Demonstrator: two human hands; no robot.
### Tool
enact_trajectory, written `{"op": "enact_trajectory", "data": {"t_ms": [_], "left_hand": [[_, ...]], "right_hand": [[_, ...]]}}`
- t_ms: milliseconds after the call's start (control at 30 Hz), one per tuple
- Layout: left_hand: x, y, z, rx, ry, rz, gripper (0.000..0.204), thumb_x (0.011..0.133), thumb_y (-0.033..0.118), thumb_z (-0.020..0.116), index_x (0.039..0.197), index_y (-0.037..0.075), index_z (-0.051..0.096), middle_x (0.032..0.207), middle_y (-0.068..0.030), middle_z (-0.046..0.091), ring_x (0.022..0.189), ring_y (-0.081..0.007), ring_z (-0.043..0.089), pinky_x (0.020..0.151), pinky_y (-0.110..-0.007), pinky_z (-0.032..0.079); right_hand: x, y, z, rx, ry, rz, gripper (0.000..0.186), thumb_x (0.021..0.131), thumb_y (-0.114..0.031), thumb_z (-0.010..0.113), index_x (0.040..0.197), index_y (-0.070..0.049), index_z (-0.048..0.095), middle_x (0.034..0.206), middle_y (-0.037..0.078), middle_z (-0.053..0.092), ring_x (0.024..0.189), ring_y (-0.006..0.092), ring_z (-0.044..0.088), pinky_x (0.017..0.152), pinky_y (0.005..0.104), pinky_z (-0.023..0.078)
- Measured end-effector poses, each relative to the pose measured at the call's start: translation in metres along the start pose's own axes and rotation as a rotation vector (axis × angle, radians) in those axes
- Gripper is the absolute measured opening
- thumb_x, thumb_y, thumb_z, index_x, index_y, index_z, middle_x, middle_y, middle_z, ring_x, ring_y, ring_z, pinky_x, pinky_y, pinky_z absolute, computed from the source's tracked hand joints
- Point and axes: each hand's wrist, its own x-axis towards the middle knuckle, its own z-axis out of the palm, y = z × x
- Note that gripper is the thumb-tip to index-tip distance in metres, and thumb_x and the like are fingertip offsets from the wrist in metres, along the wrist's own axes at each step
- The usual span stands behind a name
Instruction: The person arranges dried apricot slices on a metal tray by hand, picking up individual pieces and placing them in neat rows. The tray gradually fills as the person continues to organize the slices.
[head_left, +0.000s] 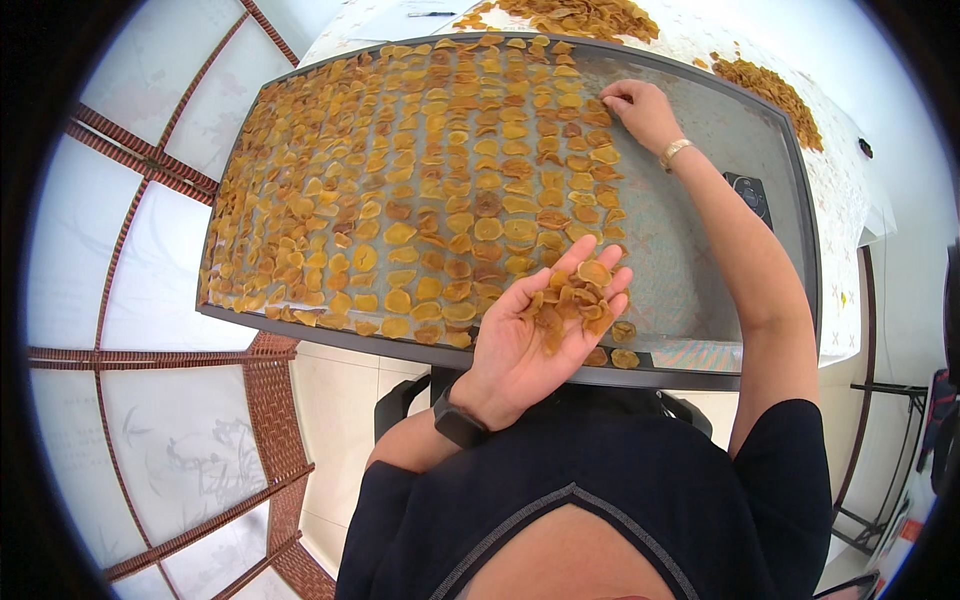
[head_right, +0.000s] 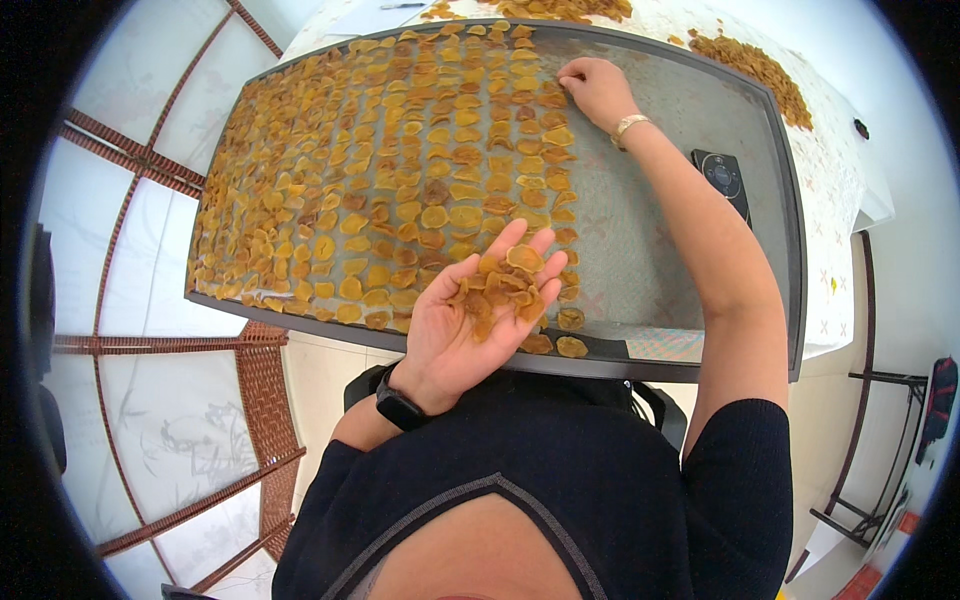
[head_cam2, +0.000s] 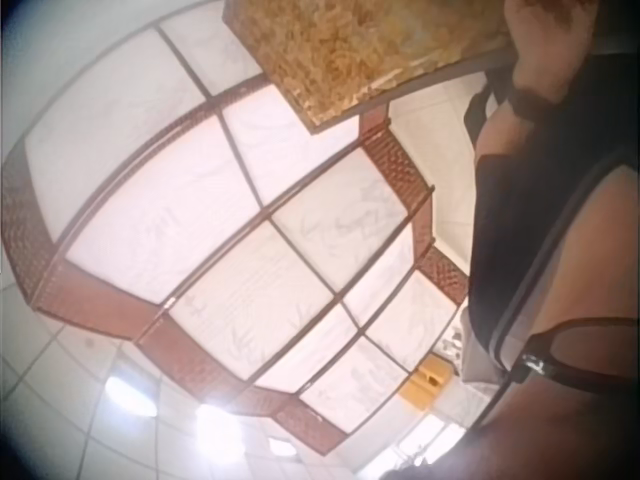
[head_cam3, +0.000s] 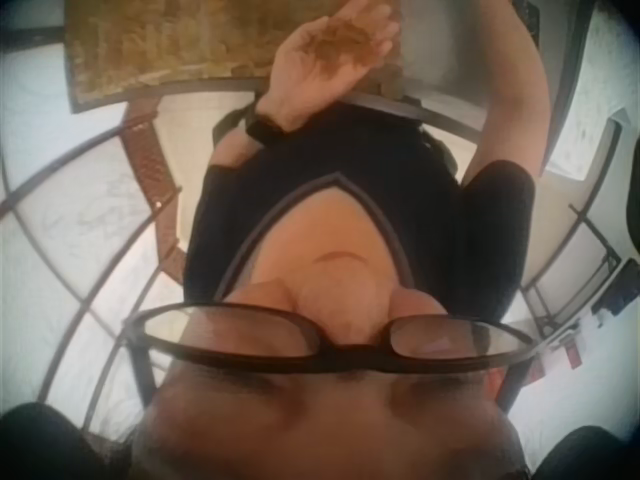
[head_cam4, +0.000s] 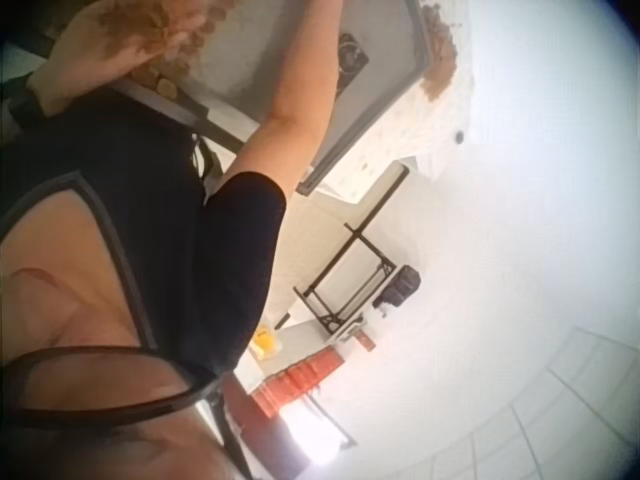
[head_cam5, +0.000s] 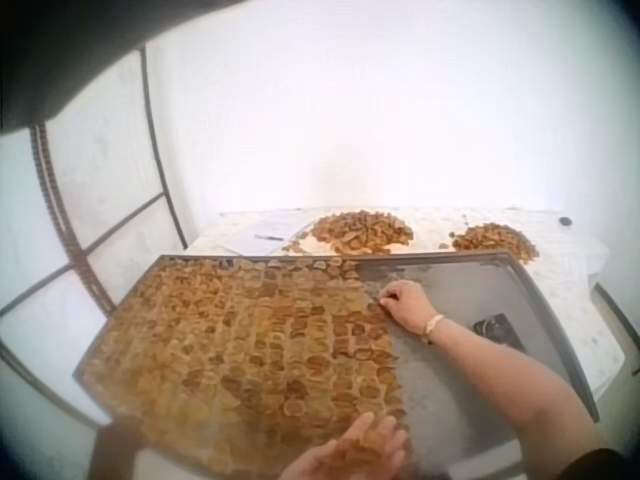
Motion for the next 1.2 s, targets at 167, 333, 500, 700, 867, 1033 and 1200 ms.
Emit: {"op": "enact_trajectory", "data": {"t_ms": [167,333,500,700,867,1033,1200], "left_hand": [[-0.001,0.002,0.000,0.013,0.011,0.017,0.053,0.100,0.015,0.042,0.152,0.011,0.036,0.158,-0.0147,0.032,0.147,-0.0334,0.027,0.121,-0.047,0.022],[0.001,0.003,-0.003,-0.036,0.007,0.037,0.053,0.099,0.014,0.041,0.152,0.011,0.035,0.158,-0.0147,0.032,0.147,-0.0336,0.028,0.121,-0.047,0.022],[0.006,0.000,-0.001,-0.099,-0.020,0.064,0.054,0.099,0.016,0.039,0.152,0.009,0.035,0.158,-0.0146,0.032,0.147,-0.0326,0.028,0.122,-0.047,0.022],[0.005,-0.003,-0.001,-0.083,-0.068,0.122,0.053,0.099,0.017,0.039,0.151,0.007,0.035,0.155,-0.0154,0.037,0.144,-0.0327,0.033,0.121,-0.047,0.023],[0.003,-0.005,0.000,-0.035,-0.078,0.138,0.053,0.099,0.019,0.037,0.152,0.007,0.034,0.155,-0.0138,0.038,0.143,-0.0296,0.035,0.121,-0.046,0.024],[0.002,-0.006,0.002,0.004,-0.058,0.117,0.052,0.100,0.020,0.037,0.150,0.006,0.037,0.155,-0.0131,0.038,0.142,-0.0255,0.037,0.119,-0.043,0.026],[0.002,-0.008,-0.002,0.013,-0.024,0.067,0.051,0.100,0.021,0.037,0.149,0.006,0.039,0.149,-0.0135,0.045,0.137,-0.0241,0.043,0.119,-0.042,0.027]], "right_hand": [[-0.019,-0.014,-0.011,0.331,-0.021,0.094,0.022,0.094,-0.014,0.063,0.111,-0.002,0.070,0.093,0.001,0.070,0.081,0.0075,0.059,0.075,0.0247,0.048],[-0.079,-0.087,-0.060,0.521,-0.200,0.094,0.019,0.095,-0.011,0.062,0.110,-0.001,0.069,0.093,-0.002,0.066,0.083,0.0044,0.055,0.075,0.0225,0.046],[-0.140,-0.123,-0.088,0.477,-0.260,-0.124,0.016,0.090,-0.006,0.066,0.105,-0.002,0.070,0.094,0.005,0.068,0.084,0.0103,0.062,0.075,0.0245,0.049],[-0.181,-0.147,-0.098,0.415,-0.309,-0.244,0.021,0.083,0.001,0.070,0.103,-0.004,0.069,0.096,0.010,0.065,0.085,0.0222,0.065,0.071,0.0304,0.053],[-0.183,-0.146,-0.094,0.341,-0.234,-0.328,0.022,0.082,0.000,0.070,0.104,-0.004,0.067,0.096,0.012,0.063,0.084,0.0272,0.064,0.071,0.0342,0.053],[-0.178,-0.144,-0.092,0.286,-0.235,-0.395,0.023,0.081,0.000,0.070,0.104,-0.004,0.066,0.095,0.011,0.062,0.082,0.0275,0.063,0.070,0.0349,0.053],[-0.177,-0.140,-0.084,0.212,-0.171,-0.458,0.022,0.080,-0.001,0.071,0.102,-0.004,0.067,0.096,0.012,0.062,0.081,0.0279,0.064,0.068,0.0345,0.053]]}}
